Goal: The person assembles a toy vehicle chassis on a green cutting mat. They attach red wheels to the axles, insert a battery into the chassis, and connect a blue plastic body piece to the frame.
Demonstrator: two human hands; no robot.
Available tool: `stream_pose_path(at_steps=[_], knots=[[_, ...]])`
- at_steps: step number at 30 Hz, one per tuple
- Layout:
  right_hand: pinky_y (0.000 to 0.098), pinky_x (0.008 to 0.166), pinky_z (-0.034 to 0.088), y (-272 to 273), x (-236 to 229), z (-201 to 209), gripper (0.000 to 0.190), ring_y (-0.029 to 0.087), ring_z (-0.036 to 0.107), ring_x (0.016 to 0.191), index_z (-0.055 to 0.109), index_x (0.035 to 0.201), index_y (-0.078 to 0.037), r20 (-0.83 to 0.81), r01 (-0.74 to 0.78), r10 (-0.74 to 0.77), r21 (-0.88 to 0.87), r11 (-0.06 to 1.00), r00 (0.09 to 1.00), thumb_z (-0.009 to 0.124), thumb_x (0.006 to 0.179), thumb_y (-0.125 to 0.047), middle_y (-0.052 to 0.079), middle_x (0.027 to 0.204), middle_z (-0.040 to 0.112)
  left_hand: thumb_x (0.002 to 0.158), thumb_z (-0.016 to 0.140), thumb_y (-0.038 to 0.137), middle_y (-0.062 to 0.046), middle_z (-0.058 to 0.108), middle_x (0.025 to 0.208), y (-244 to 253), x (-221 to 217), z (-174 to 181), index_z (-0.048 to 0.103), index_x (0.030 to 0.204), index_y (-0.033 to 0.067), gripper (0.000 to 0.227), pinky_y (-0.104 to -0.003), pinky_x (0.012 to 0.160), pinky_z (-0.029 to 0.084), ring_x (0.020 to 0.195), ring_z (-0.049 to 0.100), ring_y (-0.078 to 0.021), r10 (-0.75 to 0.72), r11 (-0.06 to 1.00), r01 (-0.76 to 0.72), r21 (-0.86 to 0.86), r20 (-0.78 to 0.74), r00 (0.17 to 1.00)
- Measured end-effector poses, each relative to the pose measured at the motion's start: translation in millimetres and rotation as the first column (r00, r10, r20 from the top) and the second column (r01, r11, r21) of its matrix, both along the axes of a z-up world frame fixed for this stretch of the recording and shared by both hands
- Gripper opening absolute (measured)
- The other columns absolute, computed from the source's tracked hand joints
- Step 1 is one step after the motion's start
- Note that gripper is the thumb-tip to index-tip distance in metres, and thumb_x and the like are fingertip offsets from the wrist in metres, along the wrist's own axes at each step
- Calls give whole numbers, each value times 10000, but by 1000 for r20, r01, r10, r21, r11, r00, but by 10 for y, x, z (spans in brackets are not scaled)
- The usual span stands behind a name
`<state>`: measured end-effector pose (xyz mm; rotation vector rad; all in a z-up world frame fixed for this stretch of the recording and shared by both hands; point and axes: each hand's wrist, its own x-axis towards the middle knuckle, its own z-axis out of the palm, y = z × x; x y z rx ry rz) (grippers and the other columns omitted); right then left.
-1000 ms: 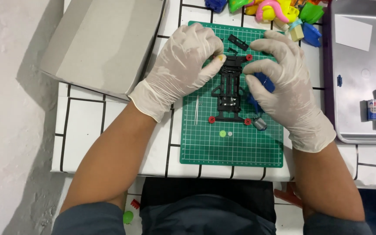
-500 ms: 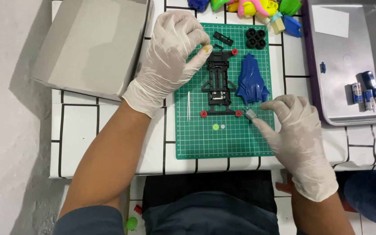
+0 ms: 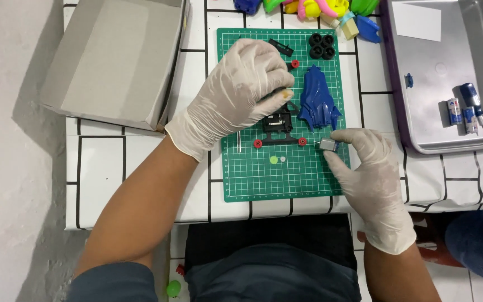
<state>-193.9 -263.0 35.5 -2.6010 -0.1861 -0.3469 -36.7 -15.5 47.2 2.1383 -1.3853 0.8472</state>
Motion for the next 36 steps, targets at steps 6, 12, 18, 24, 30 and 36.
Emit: stream_pose_path(at_steps=[6,12,18,24,30,36], knots=[[383,1003,507,35,52,231,263,221,672,1040,656,1177,-108,36,-303,303,214,929,952,758,937,-71,41,1085,728,968,751,275,-20,728,1056,-102,-370,98,719,1104,109,216,-384,895,449,994,641,-201,-199,980,187,-70,-413,889],[345,1025,543,169,25,368,264,228,690,1099,668,1188,-100,-10,-397,423,329,857,906,722,936,-43,94,1163,701,957,707,350,-31,713,1015,-84,-797,71,589,1366,164,464,-391,864,494,924,618,-224,-150,983,180,-28,-690,708],[326,1065,545,220,-76,400,397,177,685,1099,643,1292,-97,-115,-270,382,526,807,917,723,910,-27,56,1209,722,917,770,147,0,730,1040,-79,-1140,96,648,1264,147,367,-286,878,571,939,680,-144,-256,958,18,-286,-823,507],[338,1094,535,220,-153,377,315,190,667,1108,647,1256,-58,-113,-183,310,604,776,944,690,946,-30,76,1120,709,926,760,184,-10,741,1031,-74,-1327,46,712,1205,137,287,-283,884,580,956,699,-130,-263,924,-148,-353,-866,426],[319,1019,592,262,-91,379,203,191,718,1059,713,1137,-56,-263,-3,263,703,712,928,614,1008,-177,85,1073,744,921,776,192,11,736,1040,-136,-1372,-140,704,1128,156,222,-346,952,499,984,663,-171,-7,947,-219,-235,-697,717],[408,923,537,311,112,168,177,204,668,963,756,1098,-67,-353,113,171,656,746,920,763,968,-187,133,980,737,870,836,339,91,717,944,-167,-1231,-326,686,1077,221,282,-316,1028,361,1040,611,-105,139,950,-283,-133,-630,764]])
